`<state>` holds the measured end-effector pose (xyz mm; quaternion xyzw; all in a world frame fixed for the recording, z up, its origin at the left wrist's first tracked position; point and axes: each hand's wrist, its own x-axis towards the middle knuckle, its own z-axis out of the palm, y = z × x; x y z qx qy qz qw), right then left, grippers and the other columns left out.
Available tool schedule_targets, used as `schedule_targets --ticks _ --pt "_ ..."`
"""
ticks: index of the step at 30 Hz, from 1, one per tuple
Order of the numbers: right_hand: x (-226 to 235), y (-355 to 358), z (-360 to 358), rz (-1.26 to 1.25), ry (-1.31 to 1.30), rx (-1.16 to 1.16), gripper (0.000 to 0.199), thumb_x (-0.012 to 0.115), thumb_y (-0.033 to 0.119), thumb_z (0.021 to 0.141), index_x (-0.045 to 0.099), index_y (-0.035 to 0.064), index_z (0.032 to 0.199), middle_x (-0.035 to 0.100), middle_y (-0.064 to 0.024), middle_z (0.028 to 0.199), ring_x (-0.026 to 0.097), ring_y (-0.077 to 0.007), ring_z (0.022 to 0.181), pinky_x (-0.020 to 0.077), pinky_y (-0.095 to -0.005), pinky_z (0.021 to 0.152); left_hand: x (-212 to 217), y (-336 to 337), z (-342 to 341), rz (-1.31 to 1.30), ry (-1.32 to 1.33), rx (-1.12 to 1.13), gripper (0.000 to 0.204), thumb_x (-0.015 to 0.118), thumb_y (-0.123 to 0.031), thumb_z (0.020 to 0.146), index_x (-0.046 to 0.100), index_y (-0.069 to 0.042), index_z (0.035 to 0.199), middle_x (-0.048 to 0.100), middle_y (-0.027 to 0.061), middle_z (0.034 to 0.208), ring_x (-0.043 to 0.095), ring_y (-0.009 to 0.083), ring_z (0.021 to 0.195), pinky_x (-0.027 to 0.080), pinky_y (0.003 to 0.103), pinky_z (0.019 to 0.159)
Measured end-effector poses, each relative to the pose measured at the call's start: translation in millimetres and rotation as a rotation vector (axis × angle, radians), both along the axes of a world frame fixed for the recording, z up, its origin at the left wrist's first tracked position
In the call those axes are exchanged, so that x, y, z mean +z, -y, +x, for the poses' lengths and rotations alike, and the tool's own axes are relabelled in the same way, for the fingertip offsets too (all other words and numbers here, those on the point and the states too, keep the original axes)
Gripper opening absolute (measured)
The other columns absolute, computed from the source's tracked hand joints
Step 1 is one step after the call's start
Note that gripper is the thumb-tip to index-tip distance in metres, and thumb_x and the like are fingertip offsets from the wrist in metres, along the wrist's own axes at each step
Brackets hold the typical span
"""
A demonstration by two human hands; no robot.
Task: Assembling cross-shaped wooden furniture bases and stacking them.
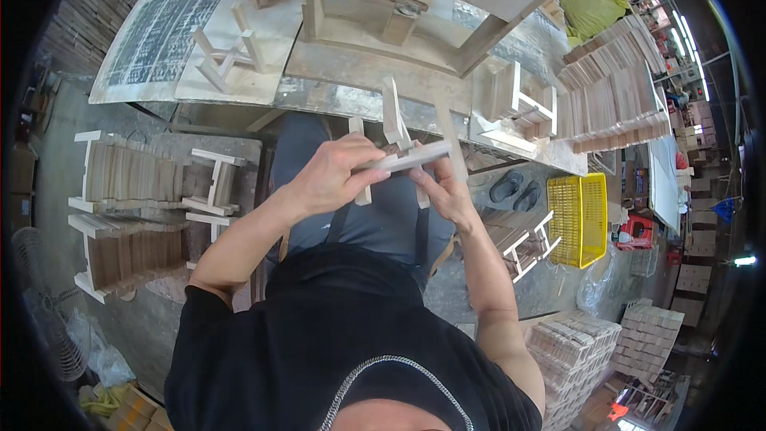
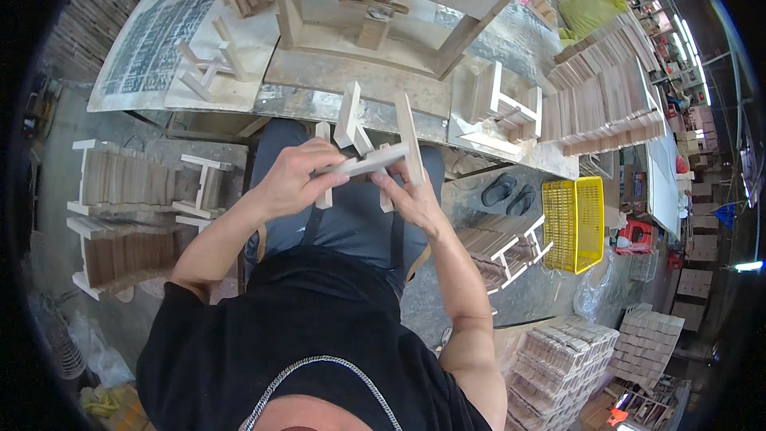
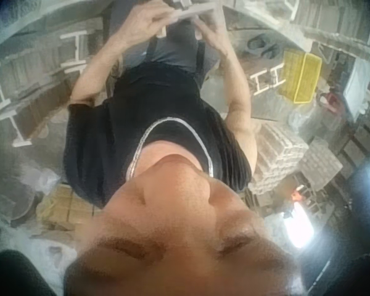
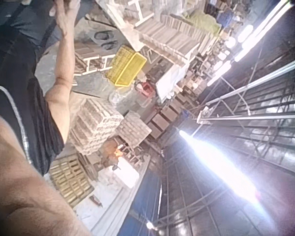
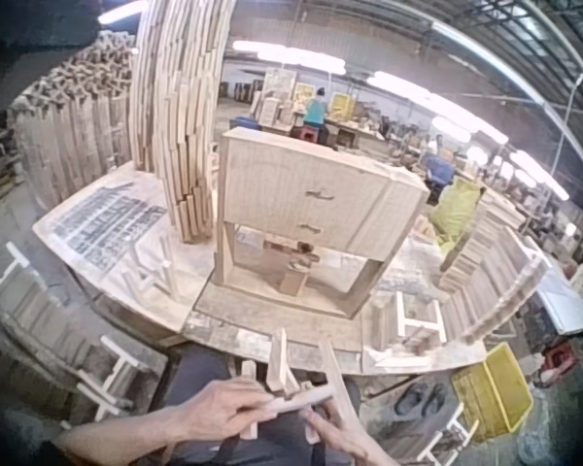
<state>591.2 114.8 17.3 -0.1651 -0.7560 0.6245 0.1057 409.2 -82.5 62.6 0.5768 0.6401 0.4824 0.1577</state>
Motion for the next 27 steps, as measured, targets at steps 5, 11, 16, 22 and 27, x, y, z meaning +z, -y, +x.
schedule_targets --ticks 5,11,16,22,27 --pt "0.7 -1.5 -14.6 -0.074 0.025 0.025 0.038 0.069 0.016 0.098 0.060 -0.0025 0.130 0.071 -0.0069 0.106 0.064 -0.0132 0.094 0.0510 -0.0288 0.079 -4.5 -4.2 -14.6 -0.275 0.453 -0.022 0.020 0.072 -0.020 0.095 0.075 -0.001 0.101 0.068 0.0050 0.083 0.060 0.0130 0.073 0.047 0.030 0.065" --pt "9.1 2.1 -40.8 -0.309 -0.028 0.067 0.031 0.066 0.012 0.099 0.062 -0.0013 0.127 0.070 -0.0031 0.102 0.062 -0.0081 0.088 0.0477 -0.0244 0.074 -17.5 -19.4 -46.5 -0.300 0.605 -0.126 0.023 0.069 -0.025 0.098 0.076 -0.003 0.095 0.067 -0.0022 0.076 0.055 0.0048 0.065 0.040 0.023 0.058" --pt "-7.3 -7.6 -68.6 -0.404 -0.074 0.024 0.019 0.065 0.010 0.099 0.068 -0.0006 0.115 0.066 0.0000 0.082 0.057 -0.0061 0.073 0.0428 -0.0224 0.065 -27.8 -31.7 -69.7 -0.384 0.950 -0.060 0.026 0.069 -0.025 0.099 0.075 0.000 0.099 0.072 0.0053 0.078 0.064 0.0097 0.067 0.049 0.023 0.058" --pt "-5.8 -27.2 -114.4 -0.475 -0.171 -0.129 0.030 0.056 0.026 0.100 0.071 0.0006 0.095 0.066 -0.0029 0.076 0.055 -0.0084 0.065 0.0415 -0.0244 0.060 -14.2 -48.9 -93.9 -0.242 1.068 -0.042 0.034 0.066 -0.023 0.101 0.068 0.005 0.119 0.075 0.0123 0.100 0.072 0.0158 0.086 0.058 0.028 0.069" --pt "-3.4 -62.9 -147.2 -0.497 -0.216 -0.074 0.033 0.054 0.029 0.097 0.068 0.0012 0.109 0.063 -0.0013 0.082 0.055 -0.0107 0.075 0.0407 -0.0255 0.063 -15.5 -70.2 -94.3 -0.040 0.381 0.141 0.037 0.062 -0.022 0.103 0.062 0.003 0.130 0.075 0.0132 0.111 0.074 0.0178 0.088 0.058 0.030 0.076"
